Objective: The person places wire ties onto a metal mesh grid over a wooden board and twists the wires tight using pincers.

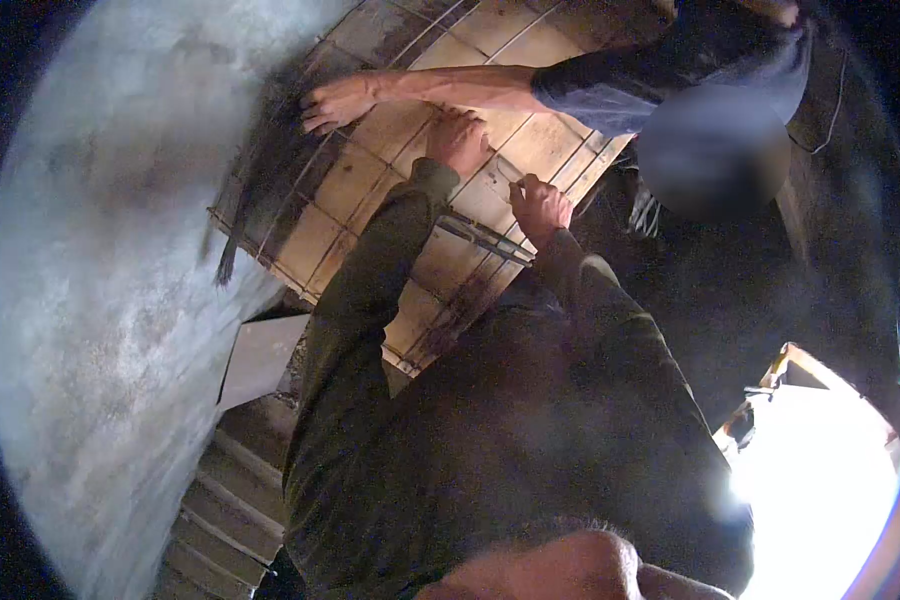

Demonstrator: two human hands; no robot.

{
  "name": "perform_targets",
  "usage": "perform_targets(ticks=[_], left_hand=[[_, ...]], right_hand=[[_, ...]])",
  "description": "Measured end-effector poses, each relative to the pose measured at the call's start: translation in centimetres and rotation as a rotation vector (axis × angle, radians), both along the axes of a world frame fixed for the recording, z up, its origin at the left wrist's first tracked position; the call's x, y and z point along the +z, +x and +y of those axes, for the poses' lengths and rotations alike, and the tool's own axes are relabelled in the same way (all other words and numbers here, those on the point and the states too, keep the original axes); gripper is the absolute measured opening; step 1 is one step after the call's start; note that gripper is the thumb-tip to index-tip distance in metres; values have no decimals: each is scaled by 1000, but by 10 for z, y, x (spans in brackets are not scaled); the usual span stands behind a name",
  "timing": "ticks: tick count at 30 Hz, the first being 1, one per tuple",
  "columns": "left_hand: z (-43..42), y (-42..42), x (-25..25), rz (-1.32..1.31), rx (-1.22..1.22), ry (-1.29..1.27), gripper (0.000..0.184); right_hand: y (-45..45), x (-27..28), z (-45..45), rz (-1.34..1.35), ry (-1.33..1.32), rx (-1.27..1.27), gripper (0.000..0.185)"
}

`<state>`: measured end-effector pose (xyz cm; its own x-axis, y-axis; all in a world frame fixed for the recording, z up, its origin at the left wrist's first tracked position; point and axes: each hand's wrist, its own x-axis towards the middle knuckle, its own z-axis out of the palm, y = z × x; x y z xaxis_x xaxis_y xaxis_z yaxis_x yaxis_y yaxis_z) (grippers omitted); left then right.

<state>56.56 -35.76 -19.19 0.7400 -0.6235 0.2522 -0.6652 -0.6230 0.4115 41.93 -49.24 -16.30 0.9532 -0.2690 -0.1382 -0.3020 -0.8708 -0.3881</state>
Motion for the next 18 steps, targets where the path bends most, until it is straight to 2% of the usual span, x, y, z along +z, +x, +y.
perform_targets(ticks=[1,5,7,11,13,16,18], left_hand=[[-1,4,-4,25,-4,102,17],[-6,16,5,116,-19,207,20],[-11,22,-1,180,-8,350,21],[-20,23,3,210,30,367,22],[-26,24,8,331,82,364,28],[-33,13,18,205,178,409,27],[-42,10,21,262,213,424,25]], right_hand=[[5,-3,1,-48,26,-12,27],[22,-13,6,-69,91,-75,29],[26,-14,11,-67,80,-98,29],[28,-10,14,-50,121,-137,29],[27,-11,15,-46,127,-151,30],[27,-11,15,-63,103,-136,29],[29,-10,16,-33,94,-161,28]])
